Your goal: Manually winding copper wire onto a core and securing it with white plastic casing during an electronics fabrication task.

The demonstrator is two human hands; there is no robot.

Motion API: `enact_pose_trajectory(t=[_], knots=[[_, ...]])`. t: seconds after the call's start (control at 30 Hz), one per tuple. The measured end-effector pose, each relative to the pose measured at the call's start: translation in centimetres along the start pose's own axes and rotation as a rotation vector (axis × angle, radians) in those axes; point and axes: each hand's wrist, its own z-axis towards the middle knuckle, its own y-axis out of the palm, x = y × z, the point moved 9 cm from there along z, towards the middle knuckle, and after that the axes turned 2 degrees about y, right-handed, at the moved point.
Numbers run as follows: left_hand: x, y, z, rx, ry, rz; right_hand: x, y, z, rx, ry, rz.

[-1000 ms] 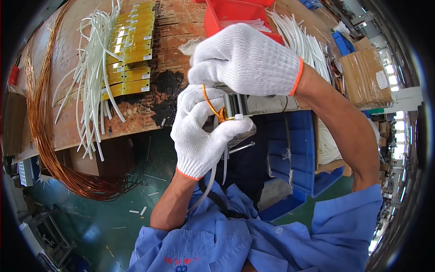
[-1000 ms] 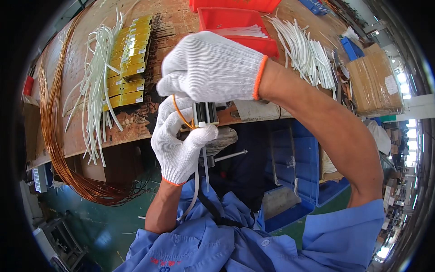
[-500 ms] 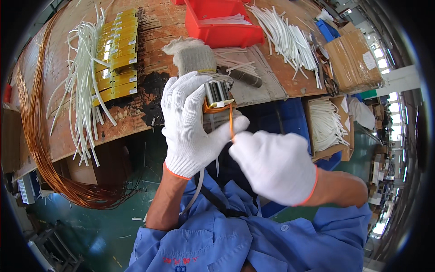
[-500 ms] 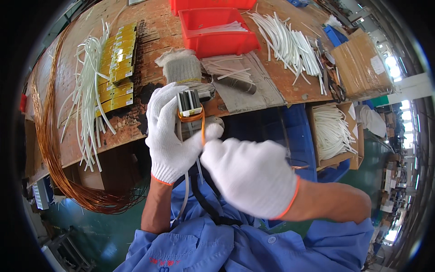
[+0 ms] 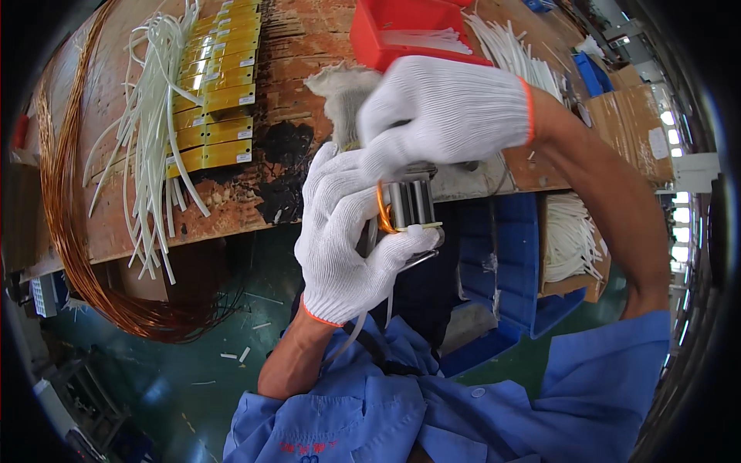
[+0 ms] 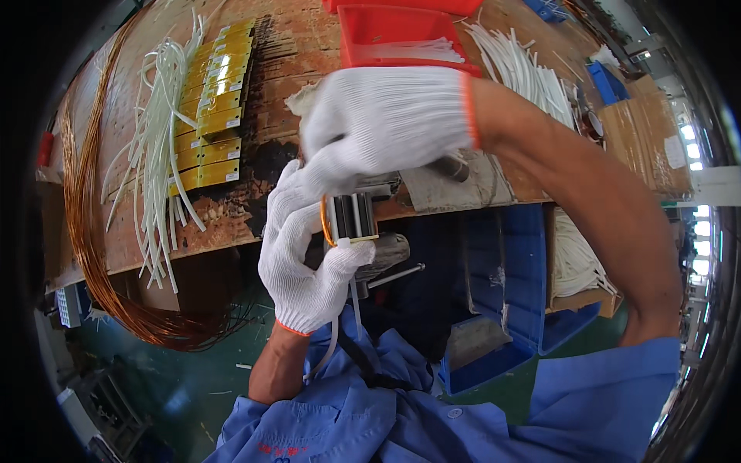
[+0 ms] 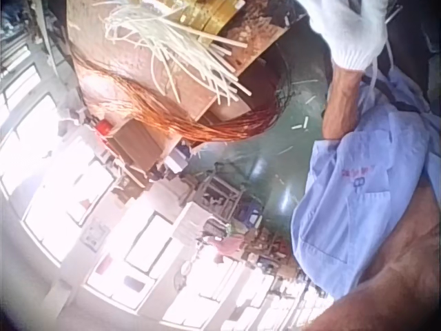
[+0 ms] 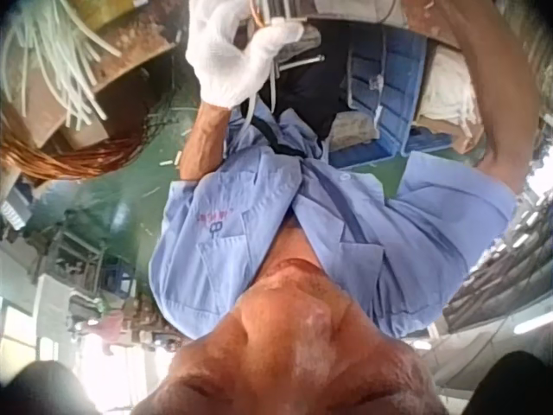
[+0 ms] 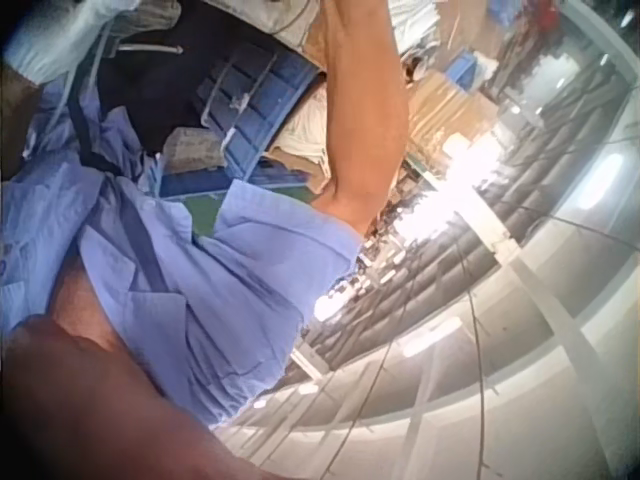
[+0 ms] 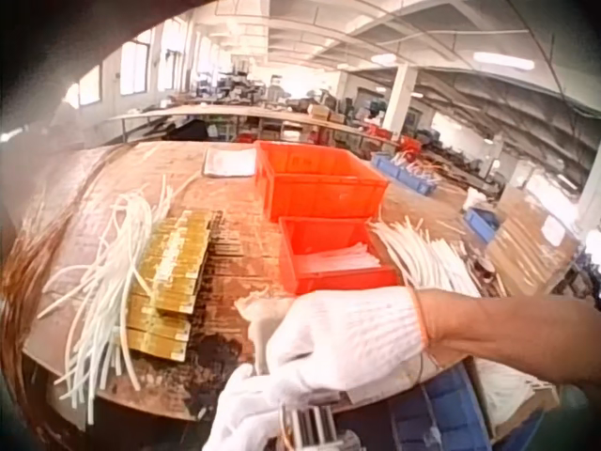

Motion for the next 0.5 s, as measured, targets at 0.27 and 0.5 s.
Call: enact_pose_trajectory(t=[0.27, 0.5], knots=[[0.5, -0.5, -0.2, 0.038, 0.059, 0.017, 0.5, 5.0, -13.5, 0.586, 0.246, 0.246], [2.7, 0.9, 0.2, -0.027, 0.18, 0.142, -13.1, 11.3, -13.0, 0.522, 0.088, -0.637]])
